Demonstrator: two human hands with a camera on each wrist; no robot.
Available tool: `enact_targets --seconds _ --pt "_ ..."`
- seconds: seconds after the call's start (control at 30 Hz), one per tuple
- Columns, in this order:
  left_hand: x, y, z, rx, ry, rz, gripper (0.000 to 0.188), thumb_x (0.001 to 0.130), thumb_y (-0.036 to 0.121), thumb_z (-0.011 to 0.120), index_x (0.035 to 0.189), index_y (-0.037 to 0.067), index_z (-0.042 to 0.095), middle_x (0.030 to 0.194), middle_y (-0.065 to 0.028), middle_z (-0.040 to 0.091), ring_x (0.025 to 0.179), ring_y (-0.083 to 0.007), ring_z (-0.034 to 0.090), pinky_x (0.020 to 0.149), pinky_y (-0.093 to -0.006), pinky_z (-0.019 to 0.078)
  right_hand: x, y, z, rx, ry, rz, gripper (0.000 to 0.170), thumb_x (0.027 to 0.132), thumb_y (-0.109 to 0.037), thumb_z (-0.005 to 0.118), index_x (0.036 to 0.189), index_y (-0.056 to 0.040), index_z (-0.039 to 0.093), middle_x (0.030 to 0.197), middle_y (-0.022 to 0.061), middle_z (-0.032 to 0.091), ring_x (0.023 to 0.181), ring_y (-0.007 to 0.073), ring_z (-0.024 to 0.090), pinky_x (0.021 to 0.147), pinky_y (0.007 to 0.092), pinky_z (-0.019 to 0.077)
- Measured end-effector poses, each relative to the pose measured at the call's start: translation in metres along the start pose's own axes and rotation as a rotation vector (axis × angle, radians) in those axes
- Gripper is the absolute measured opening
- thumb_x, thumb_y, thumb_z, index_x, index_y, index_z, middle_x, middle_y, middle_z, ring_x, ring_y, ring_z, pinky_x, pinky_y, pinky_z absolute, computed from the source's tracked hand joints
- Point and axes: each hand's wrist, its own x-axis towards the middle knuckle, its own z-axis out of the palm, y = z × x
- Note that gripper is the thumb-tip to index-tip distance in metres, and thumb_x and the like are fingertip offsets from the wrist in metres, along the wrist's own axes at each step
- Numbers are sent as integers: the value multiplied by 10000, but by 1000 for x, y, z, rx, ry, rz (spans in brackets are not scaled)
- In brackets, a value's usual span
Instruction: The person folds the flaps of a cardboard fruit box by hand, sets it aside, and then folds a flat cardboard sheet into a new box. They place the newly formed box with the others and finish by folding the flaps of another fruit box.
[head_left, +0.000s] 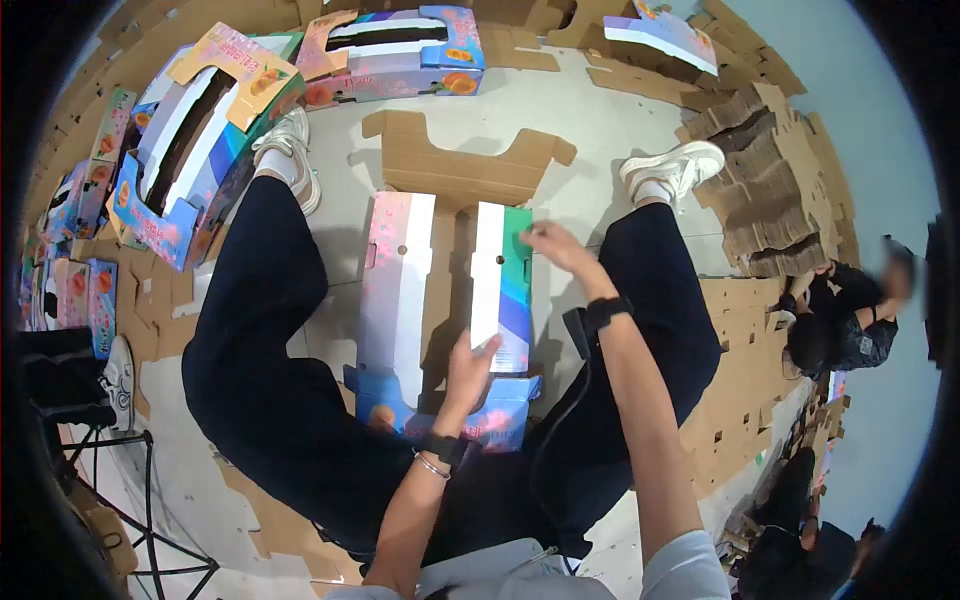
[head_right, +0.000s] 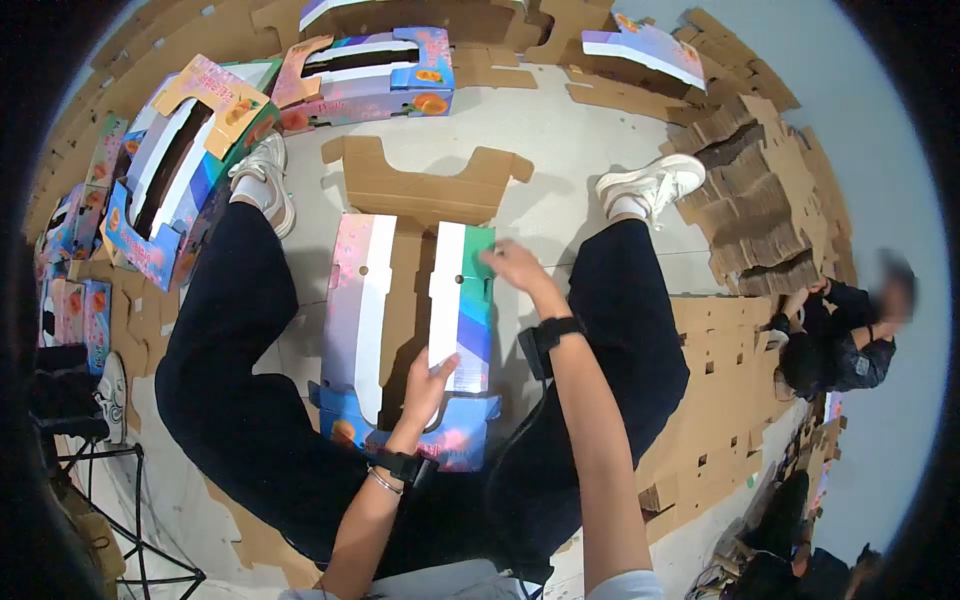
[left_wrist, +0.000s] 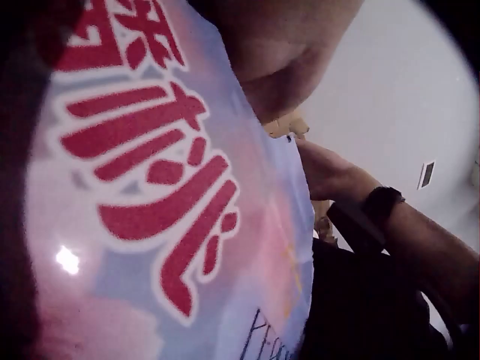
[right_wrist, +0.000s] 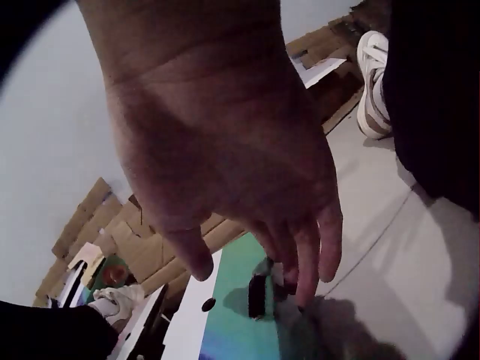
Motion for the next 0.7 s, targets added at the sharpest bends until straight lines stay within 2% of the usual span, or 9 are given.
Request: enact_targets --seconds 0.07,0.13,0.37,0.43,0.47,0.53,0.57,0.63,0.7 --pt "-4 -3 0 64 32 15 335 870 212 641 1084 -32 561 954 -184 659 917 -304 640 802 -380 478 -29 4 2 165 -227 66 761 820 -482 636 1300 73 431 1017 201 635 910 273 621 828 336 467" --pt "-10 10 -3 259 69 -31 317 851 171 630 1089 -15 533 952 -233 635 939 -421 607 796 -427 471 -63 1 -1 247 -251 95 785 824 -483 639 1332 64 395 1050 198 624 939 262 610 847 338 462" --pt "-22 63 -18 443 264 289 414 751 21 619 1131 12 454 1117 -210 484 1045 -374 512 901 -438 409 -162 -1 22 402 -404 19 944 850 -473 649 1451 27 119 1270 254 474 1127 288 522 957 360 418" --pt "-19 74 -44 618 448 488 413 756 36 602 1143 11 457 1156 -199 485 1078 -359 493 933 -467 381 -187 -9 27 412 -402 13 969 846 -482 649 1465 -9 73 1314 255 413 1179 299 482 976 362 402" --pt "-13 74 -56 623 443 487 413 756 36 602 1143 11 457 1156 -199 485 1078 -359 493 933 -467 381 -198 -11 30 422 -401 10 996 842 -491 650 1478 -45 27 1358 255 352 1231 309 442 995 365 387" --pt "-3 69 -76 905 785 298 494 770 102 599 1228 5 441 1196 -205 486 1131 -374 465 965 -520 339 -213 -12 41 473 -428 120 992 848 -447 662 1467 -10 22 1379 269 317 1245 318 426 997 364 387" --pt "2 60 -82 910 781 297 494 770 102 599 1228 5 441 1196 -205 486 1131 -374 465 965 -520 339 -221 -12 48 518 -453 225 989 854 -403 674 1457 24 17 1400 282 282 1258 326 409 999 363 388" --pt "15 41 -86 889 634 39 609 775 175 606 1322 13 395 1243 -208 477 1157 -384 460 965 -560 329 -229 16 91 541 -381 205 894 864 -396 663 1420 57 129 1300 260 371 1176 306 446 955 368 408" --pt "11 52 -79 913 600 0 646 776 184 606 1352 14 368 1242 -217 483 1162 -391 460 968 -551 335 -222 62 143 482 -112 -37 760 860 -397 662 1319 77 286 1138 204 446 1049 287 483 909 372 423"
